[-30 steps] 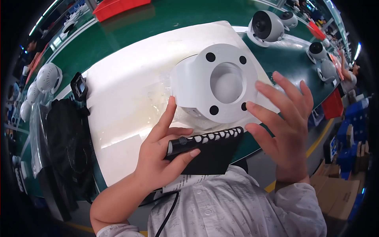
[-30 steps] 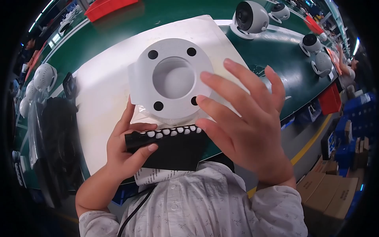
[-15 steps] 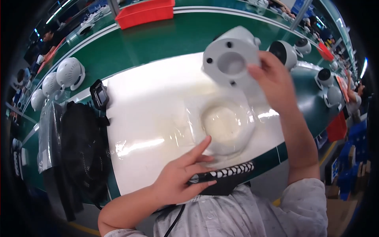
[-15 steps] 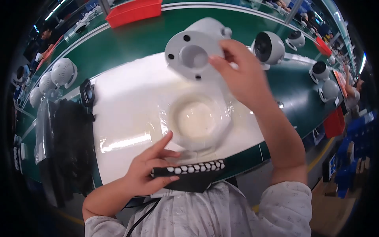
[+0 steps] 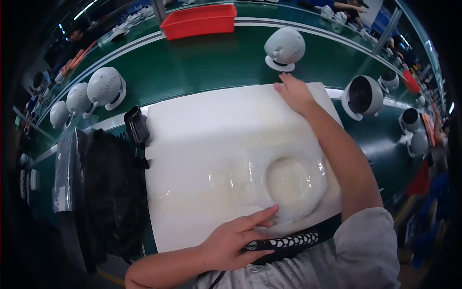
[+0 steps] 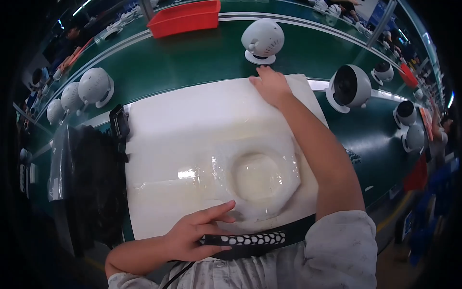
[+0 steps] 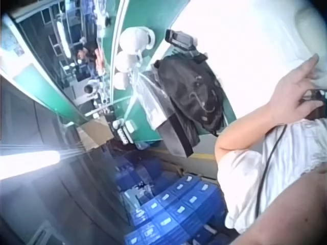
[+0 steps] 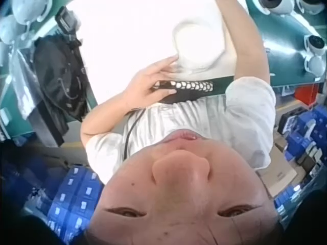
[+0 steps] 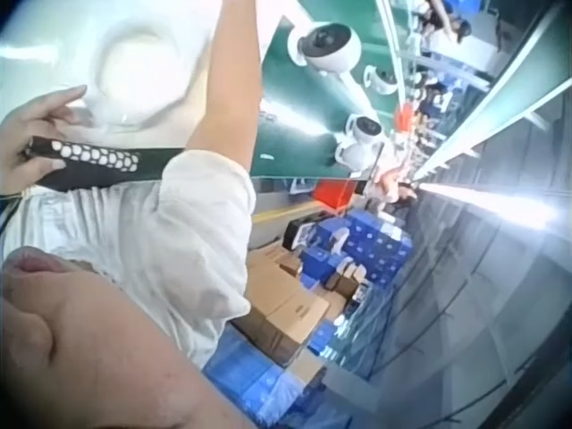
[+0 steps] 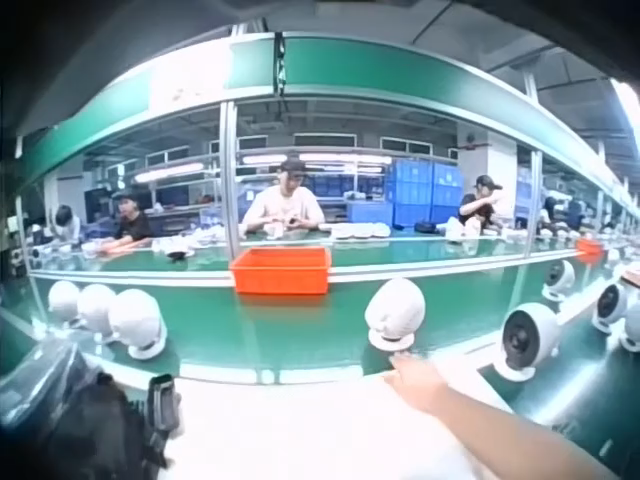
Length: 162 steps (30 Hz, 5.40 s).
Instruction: Assembling components of white dome security cameras on a factory production line.
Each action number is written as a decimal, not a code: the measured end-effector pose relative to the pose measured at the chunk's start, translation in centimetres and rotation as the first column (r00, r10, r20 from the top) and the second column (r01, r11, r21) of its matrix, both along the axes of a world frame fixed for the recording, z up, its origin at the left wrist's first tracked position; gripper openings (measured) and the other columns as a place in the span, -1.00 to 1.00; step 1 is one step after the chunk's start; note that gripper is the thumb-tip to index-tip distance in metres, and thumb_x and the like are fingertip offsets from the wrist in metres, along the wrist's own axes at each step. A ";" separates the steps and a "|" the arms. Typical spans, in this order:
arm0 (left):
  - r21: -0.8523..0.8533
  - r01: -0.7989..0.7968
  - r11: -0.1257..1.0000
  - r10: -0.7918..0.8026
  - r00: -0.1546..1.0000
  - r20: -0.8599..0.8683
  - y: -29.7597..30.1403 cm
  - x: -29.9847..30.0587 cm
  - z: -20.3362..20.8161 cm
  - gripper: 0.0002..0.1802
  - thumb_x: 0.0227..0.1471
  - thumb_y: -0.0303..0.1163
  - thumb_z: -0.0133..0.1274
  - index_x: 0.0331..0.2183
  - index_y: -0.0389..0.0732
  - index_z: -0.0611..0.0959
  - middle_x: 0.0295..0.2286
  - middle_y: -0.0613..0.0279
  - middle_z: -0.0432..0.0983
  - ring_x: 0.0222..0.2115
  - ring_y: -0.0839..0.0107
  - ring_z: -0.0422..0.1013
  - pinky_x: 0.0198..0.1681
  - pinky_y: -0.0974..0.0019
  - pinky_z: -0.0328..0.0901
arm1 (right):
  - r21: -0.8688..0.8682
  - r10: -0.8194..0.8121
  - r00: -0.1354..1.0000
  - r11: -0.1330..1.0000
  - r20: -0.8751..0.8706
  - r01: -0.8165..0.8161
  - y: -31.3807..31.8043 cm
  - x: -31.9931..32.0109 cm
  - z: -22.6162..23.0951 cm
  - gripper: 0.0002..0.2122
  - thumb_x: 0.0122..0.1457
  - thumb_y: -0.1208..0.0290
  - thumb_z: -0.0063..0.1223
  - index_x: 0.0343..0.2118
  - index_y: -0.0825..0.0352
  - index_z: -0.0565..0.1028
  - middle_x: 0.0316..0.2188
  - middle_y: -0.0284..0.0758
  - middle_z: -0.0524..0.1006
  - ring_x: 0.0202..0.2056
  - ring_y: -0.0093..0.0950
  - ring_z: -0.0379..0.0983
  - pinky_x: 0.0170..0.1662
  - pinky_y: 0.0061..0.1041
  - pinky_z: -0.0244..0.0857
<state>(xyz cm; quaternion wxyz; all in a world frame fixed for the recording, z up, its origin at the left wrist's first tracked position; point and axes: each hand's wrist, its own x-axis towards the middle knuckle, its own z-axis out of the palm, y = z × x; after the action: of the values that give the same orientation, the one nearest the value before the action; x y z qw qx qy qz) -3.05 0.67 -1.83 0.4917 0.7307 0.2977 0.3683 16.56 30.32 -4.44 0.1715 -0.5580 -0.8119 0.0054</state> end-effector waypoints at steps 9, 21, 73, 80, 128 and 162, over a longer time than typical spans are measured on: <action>0.052 -0.023 0.998 0.021 0.998 0.056 0.2 0.5 -0.2 -0.71 -0.31 -0.57 0.18 -0.40 -0.32 0.52 -0.01 -0.08 0.16 -0.20 0.27 0.38 -0.27 0.35 0.32 | 0.045 -0.442 0.895 0.897 0.066 0.439 -6.7 17.0 -0.7 -0.41 0.10 -0.03 -0.29 0.02 0.43 0.17 0.04 -0.09 0.17 0.11 -0.25 0.02 0.11 -0.26 -0.15; -0.037 -0.169 0.985 0.160 0.971 -0.177 0.6 0.0 -1.1 -0.68 -0.14 -0.27 0.08 -0.38 -0.30 0.44 -0.39 -0.02 0.41 -0.38 0.13 0.37 -0.29 0.31 0.26 | -0.054 0.187 0.982 0.981 -0.029 -0.188 -11.3 0.1 7.5 -0.70 0.06 0.27 -0.09 -0.16 0.28 0.39 -0.14 -0.22 0.39 -0.09 -0.31 0.28 -0.01 -0.43 0.12; -0.288 -0.193 0.938 0.299 0.872 0.387 -1.4 0.1 0.4 -0.84 -0.20 -0.58 0.10 -0.48 -0.32 0.45 -0.42 0.17 0.38 -0.43 0.52 0.33 -0.42 0.48 0.23 | 0.286 0.411 0.711 0.911 -0.570 -0.297 -30.6 3.3 6.1 -0.48 -0.33 0.34 0.34 -0.24 0.33 0.35 -0.29 -0.27 0.37 -0.23 -0.34 0.32 -0.19 -0.44 0.21; -0.395 -0.083 0.915 0.265 0.861 0.433 -1.6 0.9 0.6 -0.61 -0.20 -0.60 0.12 -0.26 -0.29 0.36 -0.36 0.19 0.39 -0.35 0.53 0.34 -0.31 0.48 0.26 | 0.259 0.362 0.622 0.932 -0.695 -0.254 -30.7 3.3 3.9 -0.62 -0.27 0.56 0.27 -0.31 0.35 0.38 -0.34 -0.30 0.37 -0.39 -0.44 0.32 -0.35 -0.54 0.21; -0.412 -0.281 0.867 0.365 0.920 0.142 -1.6 0.0 0.8 -0.86 -0.21 -0.48 0.17 -0.56 -0.32 0.54 -0.67 0.29 0.45 -0.63 0.66 0.31 -0.60 0.56 0.19 | 0.397 0.568 0.547 0.822 -0.615 -0.407 -28.8 1.7 5.2 -0.47 -0.24 0.76 0.08 -0.13 0.24 0.25 -0.30 -0.21 0.41 -0.41 -0.40 0.38 -0.41 -0.57 0.24; 0.213 -0.258 0.943 0.220 0.958 0.185 0.1 0.0 -0.5 -0.71 -0.29 -0.61 0.14 -0.38 -0.31 0.48 -0.11 -0.09 0.23 -0.42 0.39 0.42 -0.33 0.41 0.30 | 0.099 0.324 0.479 0.894 -0.816 -0.437 -21.1 3.5 11.3 -0.27 -0.13 0.79 -0.11 0.14 0.25 -0.11 -0.08 -0.16 0.17 -0.36 -0.62 0.27 -0.30 -0.73 0.21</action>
<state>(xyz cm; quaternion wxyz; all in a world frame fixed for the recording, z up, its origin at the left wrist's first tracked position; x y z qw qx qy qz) -3.02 0.72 -2.29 0.3757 0.7103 0.2985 0.5150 20.10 9.25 6.90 0.4850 -0.3066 -0.7410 0.3488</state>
